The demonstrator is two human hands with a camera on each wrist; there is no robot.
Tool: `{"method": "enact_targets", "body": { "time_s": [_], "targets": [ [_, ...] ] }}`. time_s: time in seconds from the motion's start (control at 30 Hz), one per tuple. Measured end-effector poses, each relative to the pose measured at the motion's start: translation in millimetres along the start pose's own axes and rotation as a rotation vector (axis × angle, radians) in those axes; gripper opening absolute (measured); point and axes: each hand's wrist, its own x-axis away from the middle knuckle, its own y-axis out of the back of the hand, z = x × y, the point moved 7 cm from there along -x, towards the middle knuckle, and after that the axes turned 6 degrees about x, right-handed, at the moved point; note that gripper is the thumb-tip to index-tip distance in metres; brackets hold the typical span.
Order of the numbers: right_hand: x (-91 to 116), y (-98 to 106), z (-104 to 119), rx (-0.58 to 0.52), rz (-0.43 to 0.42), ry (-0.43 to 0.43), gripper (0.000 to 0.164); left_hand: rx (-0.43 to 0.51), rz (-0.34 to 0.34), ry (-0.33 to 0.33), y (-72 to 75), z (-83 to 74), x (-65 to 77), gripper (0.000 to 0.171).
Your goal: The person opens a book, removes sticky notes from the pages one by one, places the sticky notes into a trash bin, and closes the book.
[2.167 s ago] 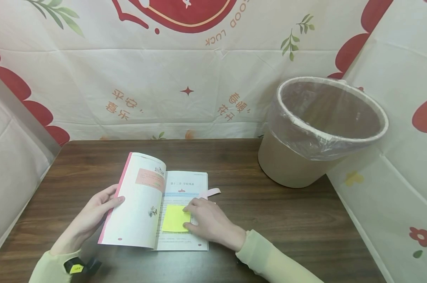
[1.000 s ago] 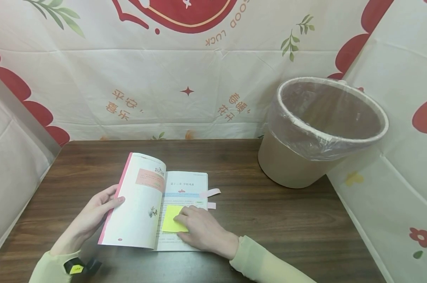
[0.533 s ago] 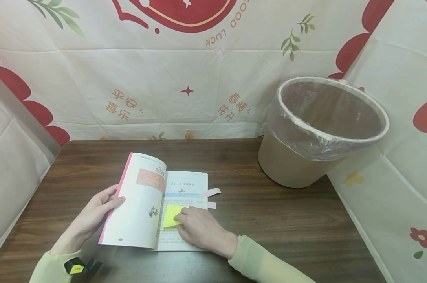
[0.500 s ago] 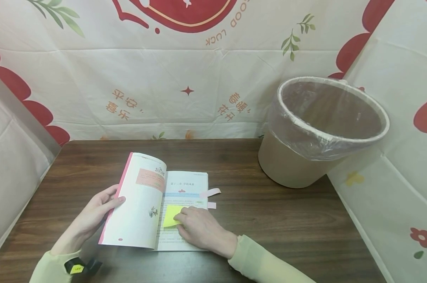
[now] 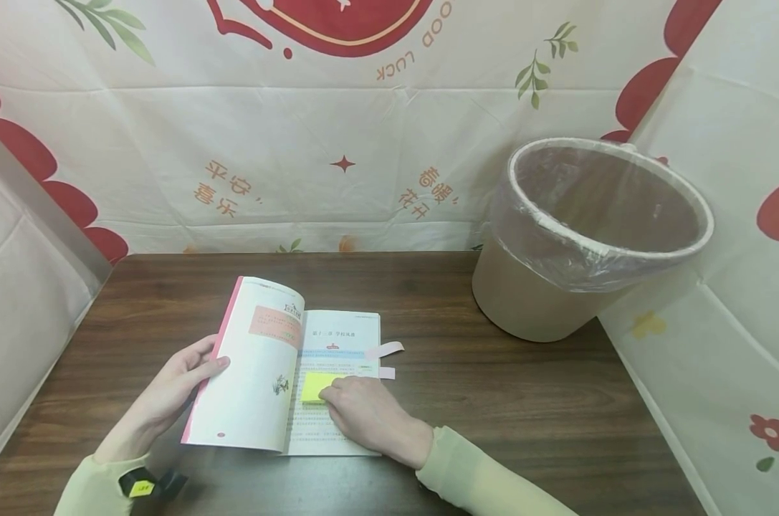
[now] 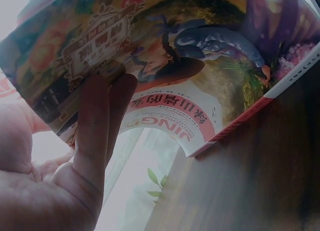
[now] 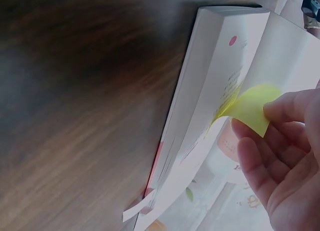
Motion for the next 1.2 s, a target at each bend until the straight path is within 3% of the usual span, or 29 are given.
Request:
{"method": "enact_targets", "body": {
  "time_s": [1.2],
  "targets": [
    [5.8,2.7,-23.4,-0.153,-0.035,-0.252,0.015,0.012,-0.017,0.013,-0.3,1.9,-0.4,0.057]
  ]
}}
